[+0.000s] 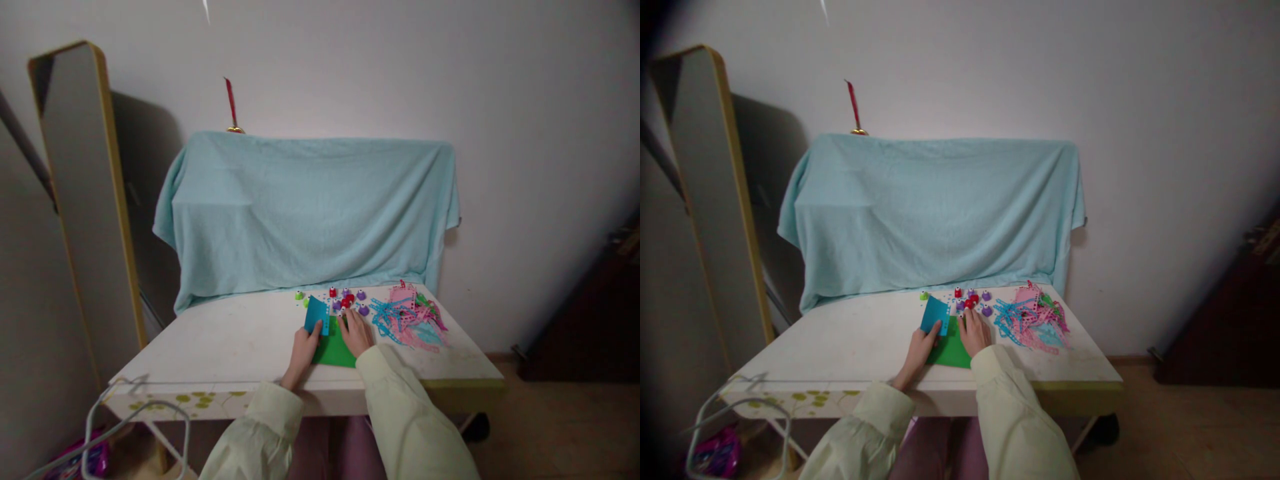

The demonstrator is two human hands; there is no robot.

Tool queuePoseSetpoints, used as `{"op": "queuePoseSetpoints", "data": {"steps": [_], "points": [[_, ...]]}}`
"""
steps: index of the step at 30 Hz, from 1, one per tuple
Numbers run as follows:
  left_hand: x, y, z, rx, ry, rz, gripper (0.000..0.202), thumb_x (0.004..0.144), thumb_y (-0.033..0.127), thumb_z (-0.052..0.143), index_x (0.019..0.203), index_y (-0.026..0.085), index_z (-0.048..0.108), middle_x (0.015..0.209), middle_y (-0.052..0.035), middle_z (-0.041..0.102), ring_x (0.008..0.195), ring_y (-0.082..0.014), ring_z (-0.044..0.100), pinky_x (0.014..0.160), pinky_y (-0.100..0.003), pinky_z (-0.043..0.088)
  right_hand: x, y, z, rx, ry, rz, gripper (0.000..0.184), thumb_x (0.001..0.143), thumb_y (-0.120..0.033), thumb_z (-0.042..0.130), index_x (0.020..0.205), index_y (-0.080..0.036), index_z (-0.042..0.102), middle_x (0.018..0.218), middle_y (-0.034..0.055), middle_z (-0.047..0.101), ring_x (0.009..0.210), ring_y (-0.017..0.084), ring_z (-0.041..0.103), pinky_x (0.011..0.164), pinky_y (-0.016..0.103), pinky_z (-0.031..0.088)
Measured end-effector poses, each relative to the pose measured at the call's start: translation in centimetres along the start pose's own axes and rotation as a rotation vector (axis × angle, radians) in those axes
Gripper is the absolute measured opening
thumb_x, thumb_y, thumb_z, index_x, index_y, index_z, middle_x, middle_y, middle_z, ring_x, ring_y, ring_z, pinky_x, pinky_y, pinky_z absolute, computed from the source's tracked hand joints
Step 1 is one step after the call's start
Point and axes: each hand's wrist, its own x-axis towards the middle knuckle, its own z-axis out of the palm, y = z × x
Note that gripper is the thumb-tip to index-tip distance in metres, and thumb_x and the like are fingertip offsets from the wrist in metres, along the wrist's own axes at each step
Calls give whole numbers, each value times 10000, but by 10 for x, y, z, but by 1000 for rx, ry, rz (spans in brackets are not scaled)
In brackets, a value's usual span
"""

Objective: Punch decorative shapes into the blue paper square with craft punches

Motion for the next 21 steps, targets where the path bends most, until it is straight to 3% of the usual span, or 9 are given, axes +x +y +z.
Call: {"op": "queuePoseSetpoints", "data": {"steps": [21], "points": [[1, -3, 1, 15, 22, -24, 581, 749, 637, 413, 498, 132, 552, 454, -45, 550, 453, -134, 477, 485, -246, 299, 1, -1, 0, -5, 1, -2, 237, 920, -325, 330, 946, -199, 530, 870, 68, 571, 817, 177, 542, 702, 257, 400]]}}
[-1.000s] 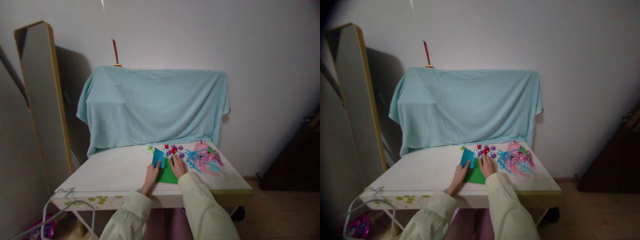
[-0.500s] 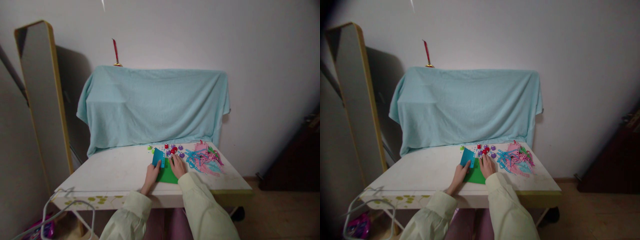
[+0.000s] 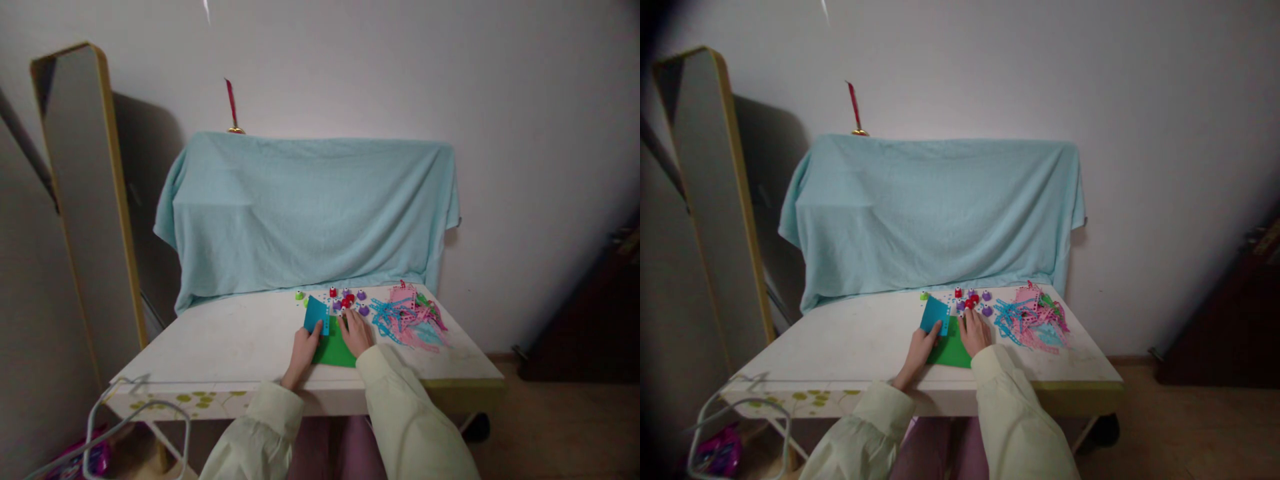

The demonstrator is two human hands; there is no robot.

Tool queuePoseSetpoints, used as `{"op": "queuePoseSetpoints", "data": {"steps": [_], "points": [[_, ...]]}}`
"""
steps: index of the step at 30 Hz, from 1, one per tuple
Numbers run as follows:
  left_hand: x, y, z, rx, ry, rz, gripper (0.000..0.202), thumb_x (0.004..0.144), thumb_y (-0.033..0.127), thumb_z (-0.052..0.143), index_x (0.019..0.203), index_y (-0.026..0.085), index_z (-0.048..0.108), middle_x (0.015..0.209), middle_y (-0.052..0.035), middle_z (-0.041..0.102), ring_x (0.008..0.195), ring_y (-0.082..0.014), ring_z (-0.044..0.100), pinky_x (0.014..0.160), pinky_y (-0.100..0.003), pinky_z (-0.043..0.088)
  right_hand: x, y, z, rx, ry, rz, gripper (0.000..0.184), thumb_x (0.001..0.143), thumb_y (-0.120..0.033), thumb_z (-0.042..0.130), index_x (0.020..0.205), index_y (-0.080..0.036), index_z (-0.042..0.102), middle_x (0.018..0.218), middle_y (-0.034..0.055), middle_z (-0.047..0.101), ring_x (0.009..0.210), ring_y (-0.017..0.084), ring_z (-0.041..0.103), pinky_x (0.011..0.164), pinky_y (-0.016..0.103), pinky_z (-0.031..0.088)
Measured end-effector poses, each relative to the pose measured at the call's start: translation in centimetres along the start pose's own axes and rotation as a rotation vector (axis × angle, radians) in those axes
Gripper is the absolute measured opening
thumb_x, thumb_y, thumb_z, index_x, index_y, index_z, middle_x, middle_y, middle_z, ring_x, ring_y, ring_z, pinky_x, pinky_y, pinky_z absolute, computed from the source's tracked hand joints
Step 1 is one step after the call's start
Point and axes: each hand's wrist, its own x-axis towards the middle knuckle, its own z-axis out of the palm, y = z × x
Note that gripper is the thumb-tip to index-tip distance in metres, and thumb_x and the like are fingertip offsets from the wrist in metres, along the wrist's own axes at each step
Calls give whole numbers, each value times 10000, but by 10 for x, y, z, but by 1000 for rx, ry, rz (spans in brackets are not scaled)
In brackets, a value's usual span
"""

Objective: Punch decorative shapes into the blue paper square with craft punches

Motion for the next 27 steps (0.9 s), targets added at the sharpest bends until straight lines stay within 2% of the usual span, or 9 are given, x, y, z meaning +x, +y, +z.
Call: {"op": "queuePoseSetpoints", "data": {"steps": [13, 19, 27], "points": [[1, -3, 0, 32, 22, 26, 576, 753, 632, 414, 501, 132, 550, 463, -50, 553, 464, -137, 485, 482, -241, 298, -1, 0, 0, 12, -6, 6, 243, 919, -329, 329, 973, -192, 523, 904, 84, 579, 844, 188, 546, 720, 268, 410], [2, -3, 0, 7, 14, 21, 527, 756, 588, 445, 546, 123, 576, 495, -56, 581, 467, -136, 496, 476, -236, 313, -2, 3, 2, 35, -10, 4, 253, 890, -295, 387, 1104, -196, 479, 1002, 96, 583, 906, 203, 548, 728, 277, 429], [-1, -6, 3, -47, -115, 47, 401, 769, 430, 466, 567, 115, 608, 495, -50, 602, 435, -119, 490, 446, -214, 334, -2, 6, 6, -3, -49, 0, 242, 867, -259, 418, 1078, -183, 509, 995, 103, 575, 918, 206, 539, 779, 289, 424]]}}
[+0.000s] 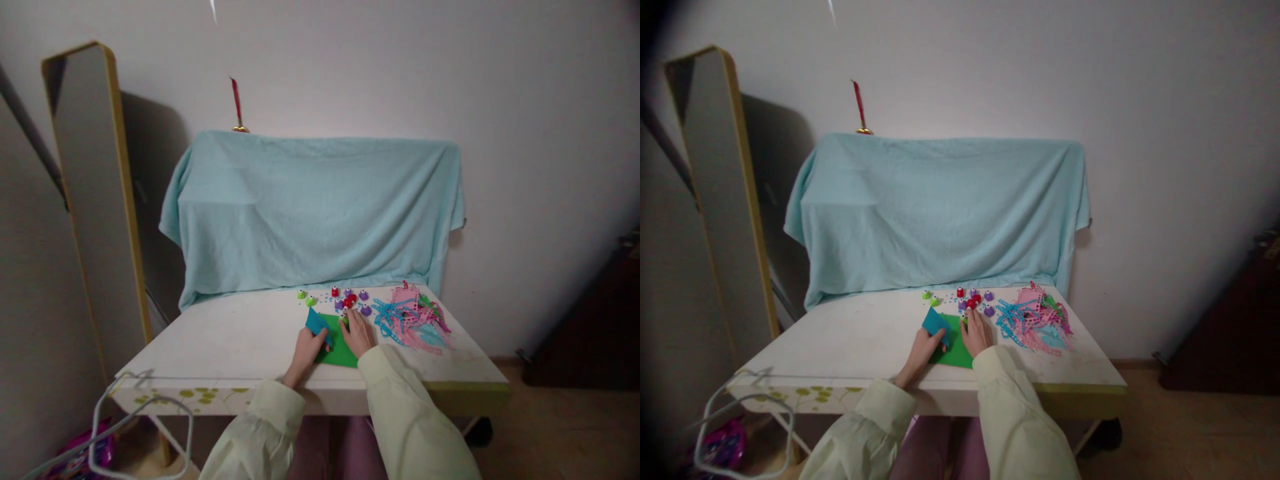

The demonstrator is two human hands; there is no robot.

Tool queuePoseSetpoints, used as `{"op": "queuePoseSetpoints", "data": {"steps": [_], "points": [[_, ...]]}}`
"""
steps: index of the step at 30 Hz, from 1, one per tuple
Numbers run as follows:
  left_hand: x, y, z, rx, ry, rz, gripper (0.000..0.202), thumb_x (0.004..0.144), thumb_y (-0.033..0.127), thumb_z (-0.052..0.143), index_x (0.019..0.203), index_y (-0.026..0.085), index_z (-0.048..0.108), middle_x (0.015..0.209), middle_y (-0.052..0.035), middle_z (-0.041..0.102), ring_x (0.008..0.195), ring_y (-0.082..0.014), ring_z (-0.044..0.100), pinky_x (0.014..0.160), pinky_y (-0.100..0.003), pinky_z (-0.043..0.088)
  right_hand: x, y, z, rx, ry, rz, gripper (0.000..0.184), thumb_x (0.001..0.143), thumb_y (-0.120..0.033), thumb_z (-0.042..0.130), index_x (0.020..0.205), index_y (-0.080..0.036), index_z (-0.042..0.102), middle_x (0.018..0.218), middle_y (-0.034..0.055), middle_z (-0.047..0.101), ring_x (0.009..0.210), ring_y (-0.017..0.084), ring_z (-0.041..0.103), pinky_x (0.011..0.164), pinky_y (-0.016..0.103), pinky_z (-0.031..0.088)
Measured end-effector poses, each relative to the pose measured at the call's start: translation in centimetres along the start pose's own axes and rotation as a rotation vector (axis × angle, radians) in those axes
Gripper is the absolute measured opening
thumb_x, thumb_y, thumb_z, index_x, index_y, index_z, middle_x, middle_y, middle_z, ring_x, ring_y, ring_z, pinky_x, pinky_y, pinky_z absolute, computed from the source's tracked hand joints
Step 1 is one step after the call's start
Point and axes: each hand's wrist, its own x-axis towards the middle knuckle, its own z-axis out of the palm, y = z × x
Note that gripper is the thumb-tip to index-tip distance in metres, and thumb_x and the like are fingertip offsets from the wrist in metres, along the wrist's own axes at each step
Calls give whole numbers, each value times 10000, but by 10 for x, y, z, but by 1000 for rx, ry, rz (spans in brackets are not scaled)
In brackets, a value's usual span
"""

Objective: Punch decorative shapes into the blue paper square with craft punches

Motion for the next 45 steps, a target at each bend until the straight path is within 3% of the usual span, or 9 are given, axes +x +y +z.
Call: {"op": "queuePoseSetpoints", "data": {"steps": [12, 21, 32, 45], "points": [[-3, 11, -4, 2, 56, 74, 502, 795, 536, 417, 588, 118, 601, 530, -42, 604, 489, -127, 508, 501, -218, 337, -1, -2, -3, -23, -28, 12, 235, 839, -242, 444, 1062, -196, 505, 1015, 95, 563, 931, 209, 523, 782, 286, 423], [-2, 11, -4, 87, 111, 38, 550, 784, 586, 409, 476, 142, 507, 427, -13, 506, 422, -108, 443, 454, -218, 279, -1, -4, -5, -27, -42, 13, 389, 764, -171, 492, 1150, -208, 462, 1023, 82, 564, 954, 207, 520, 804, 291, 419], [-4, 13, -5, 34, 122, 70, 501, 784, 575, 424, 567, 139, 540, 483, -4, 522, 476, -117, 460, 491, -220, 318, 0, 15, 5, -119, 112, 292, 281, 807, -152, 444, 1087, -173, 446, 989, 94, 547, 865, 182, 546, 667, 252, 413], [-4, 14, -5, -6, 112, 20, 473, 775, 575, 438, 592, 152, 542, 486, -1, 528, 487, -125, 468, 521, -229, 340, 0, 18, 7, -156, 93, 339, 196, 810, -146, 471, 1002, -179, 452, 939, 80, 562, 843, 170, 554, 670, 240, 396]]}}
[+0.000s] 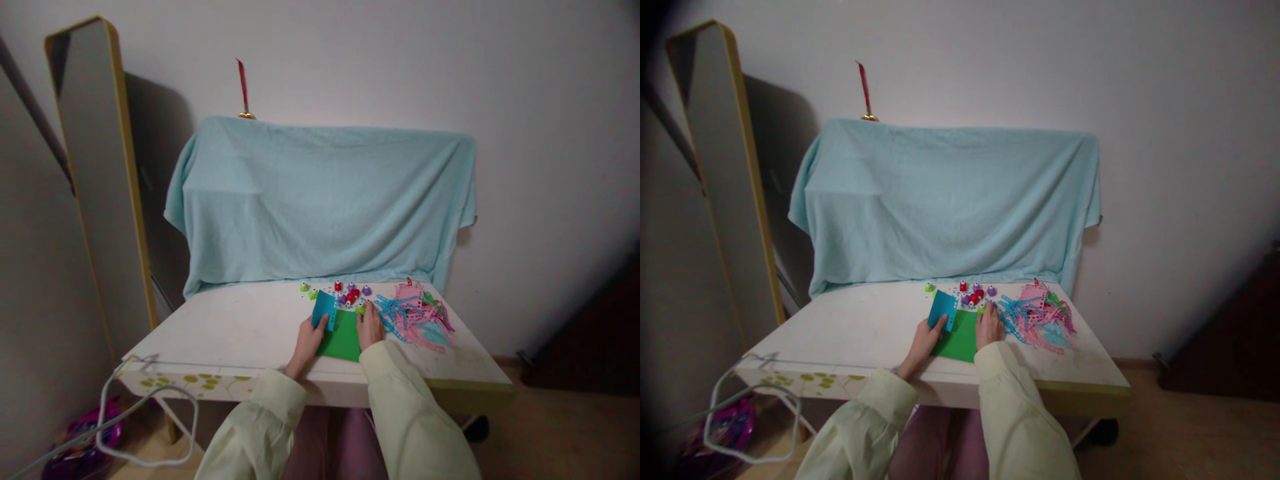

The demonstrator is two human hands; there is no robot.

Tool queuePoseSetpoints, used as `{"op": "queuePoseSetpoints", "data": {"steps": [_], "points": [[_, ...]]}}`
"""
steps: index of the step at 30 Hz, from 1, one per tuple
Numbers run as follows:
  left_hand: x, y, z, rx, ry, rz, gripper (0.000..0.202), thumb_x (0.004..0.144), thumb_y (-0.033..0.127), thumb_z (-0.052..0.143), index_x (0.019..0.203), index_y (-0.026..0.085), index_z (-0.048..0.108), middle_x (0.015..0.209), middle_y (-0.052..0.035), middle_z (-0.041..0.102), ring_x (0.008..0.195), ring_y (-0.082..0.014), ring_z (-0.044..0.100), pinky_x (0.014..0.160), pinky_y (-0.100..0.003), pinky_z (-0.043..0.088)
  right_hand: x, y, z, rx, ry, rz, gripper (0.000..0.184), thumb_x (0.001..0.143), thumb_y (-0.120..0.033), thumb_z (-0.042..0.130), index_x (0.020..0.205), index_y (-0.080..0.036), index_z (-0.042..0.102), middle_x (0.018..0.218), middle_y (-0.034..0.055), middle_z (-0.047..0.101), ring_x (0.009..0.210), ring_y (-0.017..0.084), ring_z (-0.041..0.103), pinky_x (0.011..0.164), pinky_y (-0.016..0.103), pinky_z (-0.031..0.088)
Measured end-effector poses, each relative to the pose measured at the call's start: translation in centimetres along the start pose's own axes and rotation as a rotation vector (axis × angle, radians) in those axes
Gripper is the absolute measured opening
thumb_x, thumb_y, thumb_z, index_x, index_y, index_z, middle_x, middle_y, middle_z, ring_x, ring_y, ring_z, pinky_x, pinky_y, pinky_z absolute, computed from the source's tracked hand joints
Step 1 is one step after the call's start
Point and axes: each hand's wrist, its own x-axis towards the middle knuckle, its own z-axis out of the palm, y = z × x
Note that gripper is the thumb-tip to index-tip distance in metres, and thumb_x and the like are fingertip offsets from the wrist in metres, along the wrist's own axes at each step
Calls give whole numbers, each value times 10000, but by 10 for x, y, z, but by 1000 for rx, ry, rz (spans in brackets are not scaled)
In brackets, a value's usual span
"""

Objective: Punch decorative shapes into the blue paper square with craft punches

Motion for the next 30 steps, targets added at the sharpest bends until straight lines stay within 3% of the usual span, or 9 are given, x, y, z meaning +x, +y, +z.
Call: {"op": "queuePoseSetpoints", "data": {"steps": [12, 19, 24, 27, 30], "points": [[-1, 5, -2, -13, -3, -3, 487, 761, 594, 446, 626, 142, 568, 485, -5, 532, 486, -132, 464, 525, -239, 341, 0, 1, -1, 55, 24, -7, 184, 818, -160, 467, 1001, -174, 454, 930, 91, 565, 827, 180, 561, 648, 248, 392], [-2, 5, -1, -18, -6, -22, 506, 750, 608, 451, 615, 136, 574, 486, -12, 537, 474, -125, 450, 495, -231, 326, -1, -2, 0, 44, 62, 18, 166, 853, -258, 425, 990, -173, 464, 943, 92, 547, 798, 188, 549, 616, 258, 381], [2, 0, 0, 6, -8, -74, 537, 737, 627, 443, 515, 147, 536, 458, -23, 537, 464, -134, 471, 489, -238, 329, 1, -7, -18, 162, 110, 45, 210, 852, -294, 414, 1008, -168, 474, 978, 97, 537, 807, 191, 542, 648, 272, 398], [7, 15, -8, 5, -38, -90, 539, 736, 615, 454, 459, 156, 516, 439, -34, 537, 470, -147, 502, 521, -253, 362, 19, -3, -40, 262, 164, -20, 249, 856, -309, 411, 1050, -166, 472, 1013, 103, 540, 769, 178, 539, 696, 286, 405], [18, 52, -25, -131, -47, -27, 481, 731, 580, 503, 533, 144, 552, 495, -39, 570, 510, -153, 538, 576, -259, 406, 50, 6, -61, 292, 206, -42, 249, 866, -308, 393, 1047, -159, 473, 995, 100, 551, 664, 154, 526, 700, 293, 403]]}}
